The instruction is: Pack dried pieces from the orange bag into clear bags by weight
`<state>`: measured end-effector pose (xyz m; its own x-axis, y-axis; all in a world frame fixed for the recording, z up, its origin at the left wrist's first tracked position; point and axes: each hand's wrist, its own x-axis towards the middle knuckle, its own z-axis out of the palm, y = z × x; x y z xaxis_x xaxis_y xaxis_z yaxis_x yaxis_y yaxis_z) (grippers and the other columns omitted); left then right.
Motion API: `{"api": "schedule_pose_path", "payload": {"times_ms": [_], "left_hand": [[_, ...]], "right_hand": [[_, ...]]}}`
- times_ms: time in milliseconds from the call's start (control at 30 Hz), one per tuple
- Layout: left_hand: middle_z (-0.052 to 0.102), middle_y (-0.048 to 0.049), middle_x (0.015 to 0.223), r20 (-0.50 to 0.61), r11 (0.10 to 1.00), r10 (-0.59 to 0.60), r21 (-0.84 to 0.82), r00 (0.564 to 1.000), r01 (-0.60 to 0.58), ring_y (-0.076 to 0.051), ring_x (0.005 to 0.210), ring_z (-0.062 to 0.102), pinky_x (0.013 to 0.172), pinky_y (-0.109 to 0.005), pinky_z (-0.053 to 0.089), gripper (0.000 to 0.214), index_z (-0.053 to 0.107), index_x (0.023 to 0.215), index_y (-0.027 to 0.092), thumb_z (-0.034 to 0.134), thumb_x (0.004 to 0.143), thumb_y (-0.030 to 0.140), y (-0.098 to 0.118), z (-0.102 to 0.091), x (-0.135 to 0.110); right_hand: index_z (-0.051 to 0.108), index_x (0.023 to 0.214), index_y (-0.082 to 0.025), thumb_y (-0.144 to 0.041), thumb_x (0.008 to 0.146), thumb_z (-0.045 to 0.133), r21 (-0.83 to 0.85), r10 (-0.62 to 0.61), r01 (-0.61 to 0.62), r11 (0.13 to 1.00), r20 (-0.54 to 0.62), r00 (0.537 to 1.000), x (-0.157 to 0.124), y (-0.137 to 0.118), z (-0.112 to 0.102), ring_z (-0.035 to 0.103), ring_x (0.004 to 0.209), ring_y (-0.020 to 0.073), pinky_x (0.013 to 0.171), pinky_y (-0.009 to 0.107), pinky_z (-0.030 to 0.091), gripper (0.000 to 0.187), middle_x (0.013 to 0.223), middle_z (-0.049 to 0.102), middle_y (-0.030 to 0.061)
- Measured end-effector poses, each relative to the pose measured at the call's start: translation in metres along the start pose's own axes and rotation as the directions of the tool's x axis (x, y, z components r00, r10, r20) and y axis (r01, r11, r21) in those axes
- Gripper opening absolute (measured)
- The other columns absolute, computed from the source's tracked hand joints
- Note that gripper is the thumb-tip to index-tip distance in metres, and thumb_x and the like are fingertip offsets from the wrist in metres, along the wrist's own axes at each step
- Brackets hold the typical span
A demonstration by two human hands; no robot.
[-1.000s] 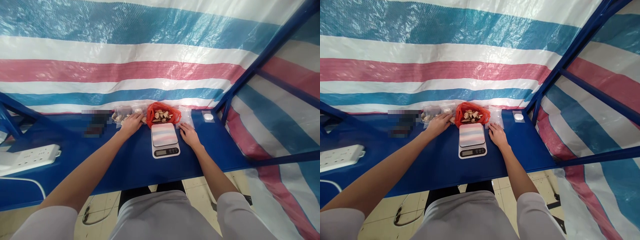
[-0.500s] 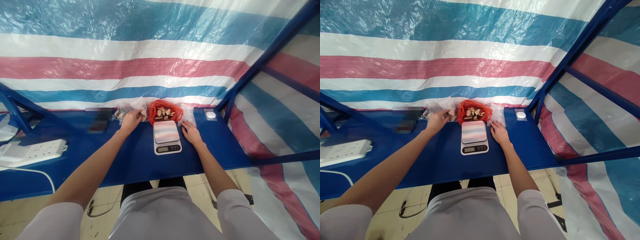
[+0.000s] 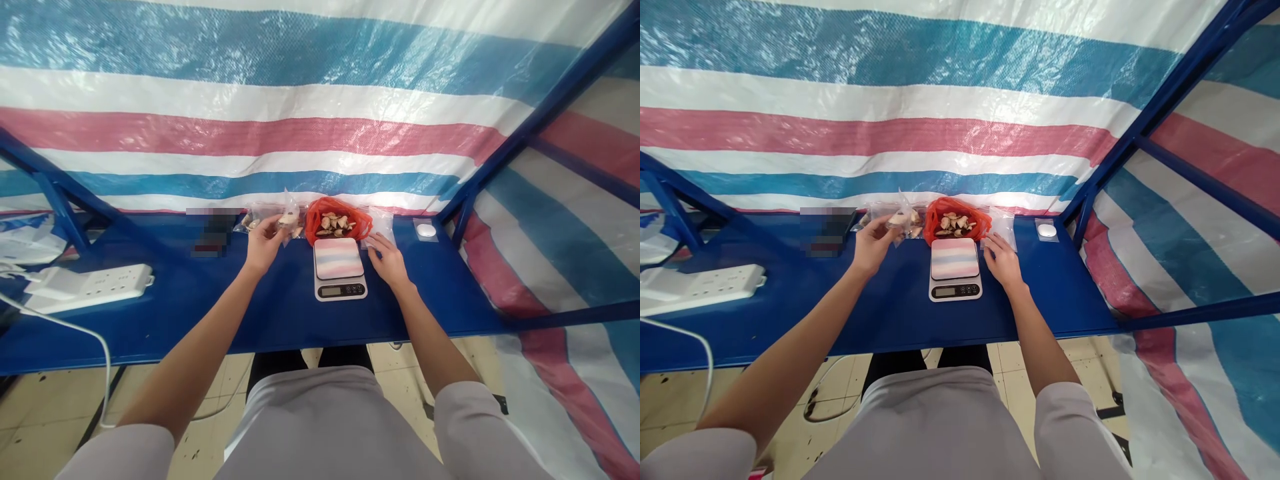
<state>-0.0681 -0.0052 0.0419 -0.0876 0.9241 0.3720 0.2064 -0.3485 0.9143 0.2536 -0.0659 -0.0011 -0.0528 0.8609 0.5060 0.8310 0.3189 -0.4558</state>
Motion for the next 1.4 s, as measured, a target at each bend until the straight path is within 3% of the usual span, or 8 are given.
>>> {"api": "schedule_pose_path", "payload": {"times_ms": [300, 533, 667, 833, 933, 1167, 1267, 1400], "left_hand": [[0.075, -0.0050, 0.090, 0.230, 0.874, -0.205, -0.394, 0.951, 0.284, -0.016, 0.076, 0.069, 0.069, -0.026, 0.055, 0.055, 0.073, 0.103, 0.017, 0.091, 0.061, 0.048, 0.027, 0.025, -0.040], [0.073, -0.0020, 0.080, 0.364, 0.672, -0.333, -0.555, 0.870, 0.490, -0.012, 0.064, 0.067, 0.065, -0.025, 0.056, 0.044, 0.071, 0.091, 0.015, 0.094, 0.059, 0.035, 0.040, 0.032, -0.054], [0.075, -0.0022, 0.081, 0.386, 0.602, -0.393, -0.578, 0.835, 0.551, -0.014, 0.066, 0.070, 0.066, -0.027, 0.059, 0.045, 0.071, 0.095, 0.015, 0.093, 0.059, 0.030, 0.039, 0.030, -0.055], [0.076, -0.0037, 0.087, 0.401, 0.552, -0.438, -0.587, 0.805, 0.592, -0.019, 0.076, 0.074, 0.071, -0.033, 0.062, 0.041, 0.069, 0.098, 0.016, 0.089, 0.062, 0.023, 0.040, 0.026, -0.052], [0.077, -0.0045, 0.089, 0.419, 0.546, -0.440, -0.577, 0.794, 0.607, -0.020, 0.078, 0.075, 0.072, -0.035, 0.063, 0.040, 0.069, 0.101, 0.016, 0.086, 0.065, 0.022, 0.037, 0.024, -0.050], [0.076, -0.0047, 0.088, 0.374, 0.580, -0.489, -0.535, 0.788, 0.614, -0.019, 0.076, 0.073, 0.070, -0.034, 0.063, 0.042, 0.069, 0.100, 0.016, 0.087, 0.064, 0.024, 0.021, 0.021, -0.042], [0.074, -0.0035, 0.082, 0.279, 0.685, -0.480, -0.472, 0.831, 0.554, -0.016, 0.070, 0.070, 0.065, -0.027, 0.059, 0.045, 0.069, 0.096, 0.015, 0.090, 0.059, 0.030, 0.009, 0.015, -0.036], [0.073, -0.0033, 0.084, 0.077, 0.881, -0.361, -0.298, 0.929, 0.367, -0.019, 0.080, 0.071, 0.077, -0.033, 0.060, 0.050, 0.070, 0.099, 0.016, 0.089, 0.058, 0.038, -0.007, 0.002, -0.029]], "right_hand": [[0.070, 0.128, -0.024, -0.032, 0.095, 0.052, 0.372, 0.038, -0.026, 0.928, -0.024, 0.999, 0.033, -0.055, 0.000, 0.061, 0.130, 0.0231, 0.113, 0.039, 0.048, 0.039, 0.137, 0.067, 0.0041], [0.067, 0.131, -0.021, -0.045, 0.086, 0.065, 0.733, 0.188, -0.219, 0.644, 0.126, 0.974, 0.044, -0.066, 0.019, 0.061, 0.129, 0.0248, 0.110, 0.040, 0.049, 0.051, 0.135, 0.068, 0.0070], [0.072, 0.121, -0.023, -0.051, 0.080, 0.071, 0.787, 0.218, -0.324, 0.525, 0.244, 0.945, 0.045, -0.070, 0.018, 0.070, 0.111, 0.0242, 0.094, 0.040, 0.060, 0.050, 0.122, 0.074, 0.0064], [0.074, 0.114, -0.020, -0.050, 0.071, 0.079, 0.802, 0.312, -0.415, 0.429, 0.300, 0.901, 0.047, -0.070, 0.019, 0.070, 0.107, 0.0234, 0.088, 0.037, 0.061, 0.052, 0.119, 0.074, 0.0074], [0.075, 0.109, -0.019, -0.049, 0.068, 0.081, 0.772, 0.302, -0.481, 0.415, 0.381, 0.874, 0.048, -0.068, 0.022, 0.071, 0.099, 0.0223, 0.083, 0.036, 0.061, 0.051, 0.109, 0.076, 0.0071], [0.075, 0.100, -0.021, -0.044, 0.063, 0.086, 0.755, 0.366, -0.531, 0.385, 0.404, 0.838, 0.051, -0.065, 0.022, 0.069, 0.071, 0.0148, 0.062, 0.027, 0.060, 0.045, 0.087, 0.074, 0.0014], [0.076, 0.095, -0.020, -0.041, 0.062, 0.086, 0.757, 0.399, -0.532, 0.380, 0.385, 0.832, 0.054, -0.064, 0.020, 0.068, 0.069, 0.0146, 0.057, 0.026, 0.058, 0.041, 0.082, 0.072, 0.0009], [0.076, 0.094, -0.019, -0.038, 0.062, 0.085, 0.747, 0.413, -0.536, 0.393, 0.378, 0.829, 0.057, -0.064, 0.025, 0.068, 0.070, 0.0158, 0.056, 0.026, 0.057, 0.038, 0.080, 0.072, 0.0015]]}}
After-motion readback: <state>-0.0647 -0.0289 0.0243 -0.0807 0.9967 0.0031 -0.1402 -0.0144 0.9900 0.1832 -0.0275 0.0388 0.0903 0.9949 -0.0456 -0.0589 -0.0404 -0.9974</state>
